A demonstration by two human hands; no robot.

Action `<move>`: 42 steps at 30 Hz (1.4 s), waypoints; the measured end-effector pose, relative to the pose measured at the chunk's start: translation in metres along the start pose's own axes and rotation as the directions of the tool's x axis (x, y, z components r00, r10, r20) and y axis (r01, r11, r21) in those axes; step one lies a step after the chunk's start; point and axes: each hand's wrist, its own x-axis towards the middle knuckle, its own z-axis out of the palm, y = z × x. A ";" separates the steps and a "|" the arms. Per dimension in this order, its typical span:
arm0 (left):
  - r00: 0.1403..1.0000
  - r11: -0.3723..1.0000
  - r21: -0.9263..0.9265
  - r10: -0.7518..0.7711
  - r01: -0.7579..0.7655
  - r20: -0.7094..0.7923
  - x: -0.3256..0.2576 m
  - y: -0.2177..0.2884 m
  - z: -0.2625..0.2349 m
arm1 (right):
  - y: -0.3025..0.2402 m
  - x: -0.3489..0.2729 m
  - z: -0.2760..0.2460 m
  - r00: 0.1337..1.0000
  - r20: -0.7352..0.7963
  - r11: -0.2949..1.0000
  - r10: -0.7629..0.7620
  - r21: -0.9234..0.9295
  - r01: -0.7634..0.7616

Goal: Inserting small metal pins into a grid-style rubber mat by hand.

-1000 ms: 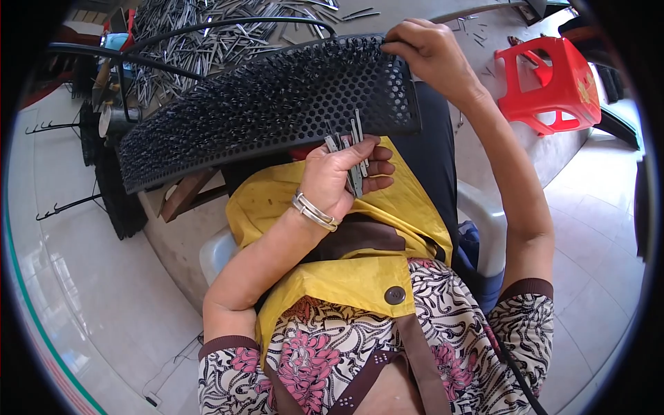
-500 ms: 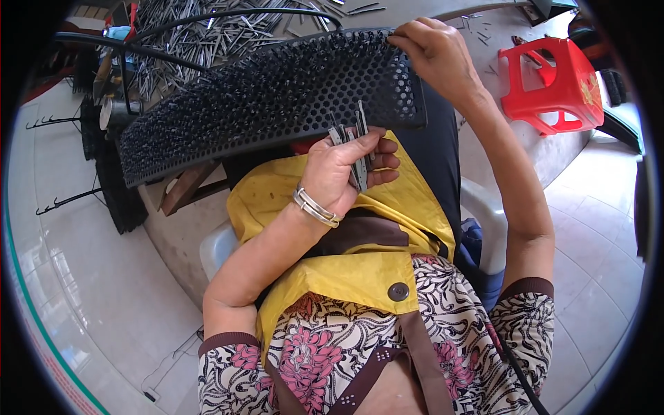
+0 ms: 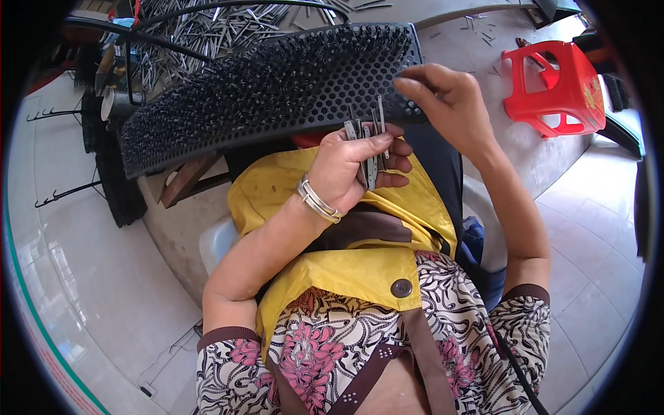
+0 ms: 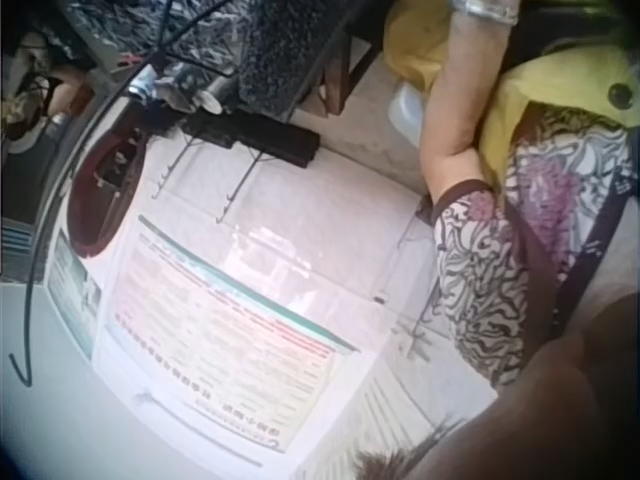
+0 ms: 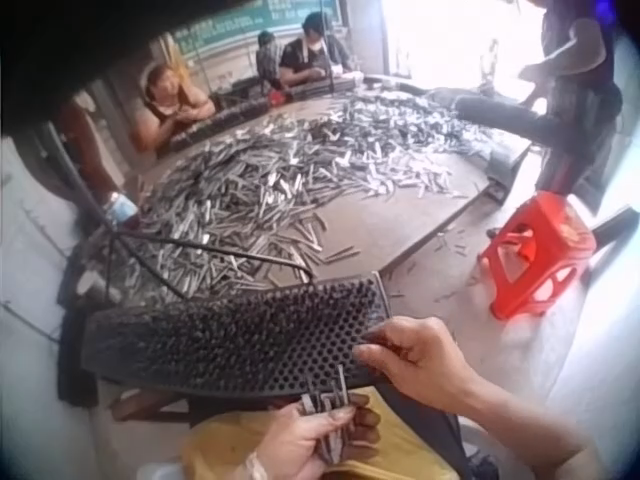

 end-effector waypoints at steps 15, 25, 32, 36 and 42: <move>0.999 0.977 0.210 0.012 -0.022 0.048 -0.006 -0.002 0.013 | -0.009 -0.013 -0.004 0.848 0.442 0.734 0.291 0.465 -0.494; 0.998 0.999 0.036 0.003 -0.001 -0.063 -0.004 -0.010 -0.002 | 0.023 0.014 -0.015 0.937 -0.159 0.776 0.310 0.612 -0.153; 0.996 0.999 -0.039 -0.004 0.001 -0.084 -0.001 -0.015 -0.007 | 0.035 0.035 0.005 0.942 -0.333 0.917 0.052 0.389 0.087; 0.996 0.999 -0.046 -0.004 0.000 -0.091 -0.001 -0.015 -0.009 | 0.033 0.038 0.007 0.963 -0.268 0.965 -0.040 0.239 0.107; 0.996 0.998 -0.060 -0.018 0.013 -0.086 0.000 -0.014 -0.011 | 0.023 0.049 0.001 0.979 -0.022 0.977 -0.204 -0.076 0.201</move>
